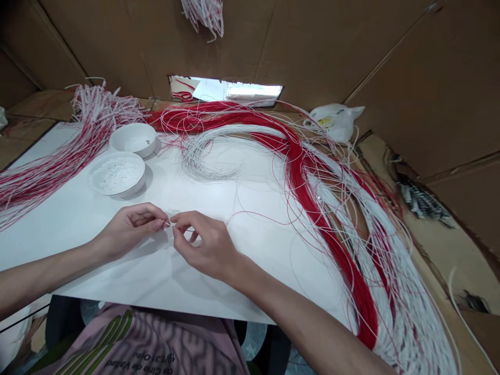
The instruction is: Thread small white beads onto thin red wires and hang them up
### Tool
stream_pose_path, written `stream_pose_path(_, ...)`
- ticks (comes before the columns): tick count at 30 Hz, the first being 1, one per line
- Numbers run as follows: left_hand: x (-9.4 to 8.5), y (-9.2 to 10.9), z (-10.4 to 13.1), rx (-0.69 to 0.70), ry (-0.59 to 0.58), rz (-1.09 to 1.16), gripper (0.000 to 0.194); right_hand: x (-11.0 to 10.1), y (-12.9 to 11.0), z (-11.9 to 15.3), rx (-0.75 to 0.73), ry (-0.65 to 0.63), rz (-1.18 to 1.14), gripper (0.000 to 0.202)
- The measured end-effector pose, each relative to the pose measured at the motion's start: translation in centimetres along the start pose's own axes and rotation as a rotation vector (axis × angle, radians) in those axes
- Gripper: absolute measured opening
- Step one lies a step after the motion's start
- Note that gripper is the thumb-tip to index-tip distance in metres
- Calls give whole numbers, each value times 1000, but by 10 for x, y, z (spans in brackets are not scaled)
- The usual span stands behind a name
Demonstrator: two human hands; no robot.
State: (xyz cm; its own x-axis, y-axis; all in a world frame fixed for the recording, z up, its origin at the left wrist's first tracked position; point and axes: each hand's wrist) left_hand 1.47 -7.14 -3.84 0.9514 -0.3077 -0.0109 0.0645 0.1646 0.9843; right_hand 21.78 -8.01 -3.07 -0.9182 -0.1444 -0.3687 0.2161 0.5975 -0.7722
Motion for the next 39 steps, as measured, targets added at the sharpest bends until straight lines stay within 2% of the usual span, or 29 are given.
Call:
stream_pose_path(5,1,-1,-1,-15,-27,81,15,1,0,1,-24,2,-13,10)
stream_pose_path(19,2,-2,-1,-28,-10,41,23,1,0,0,-23,-6,-11,12)
stream_pose_path(39,0,-2,0,-26,-33,4,18,0,0,0,-38,-12,-27,11)
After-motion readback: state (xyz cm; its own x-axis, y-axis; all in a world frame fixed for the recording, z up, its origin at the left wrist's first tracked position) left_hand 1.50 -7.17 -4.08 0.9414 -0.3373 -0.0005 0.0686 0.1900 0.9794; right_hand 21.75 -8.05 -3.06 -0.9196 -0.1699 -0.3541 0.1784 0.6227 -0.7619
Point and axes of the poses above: each hand's wrist, its own z-axis away from the middle knuckle, its own x-axis out of the palm, y = z × x, and after that the axes turned 3 degrees about -z, right-handed
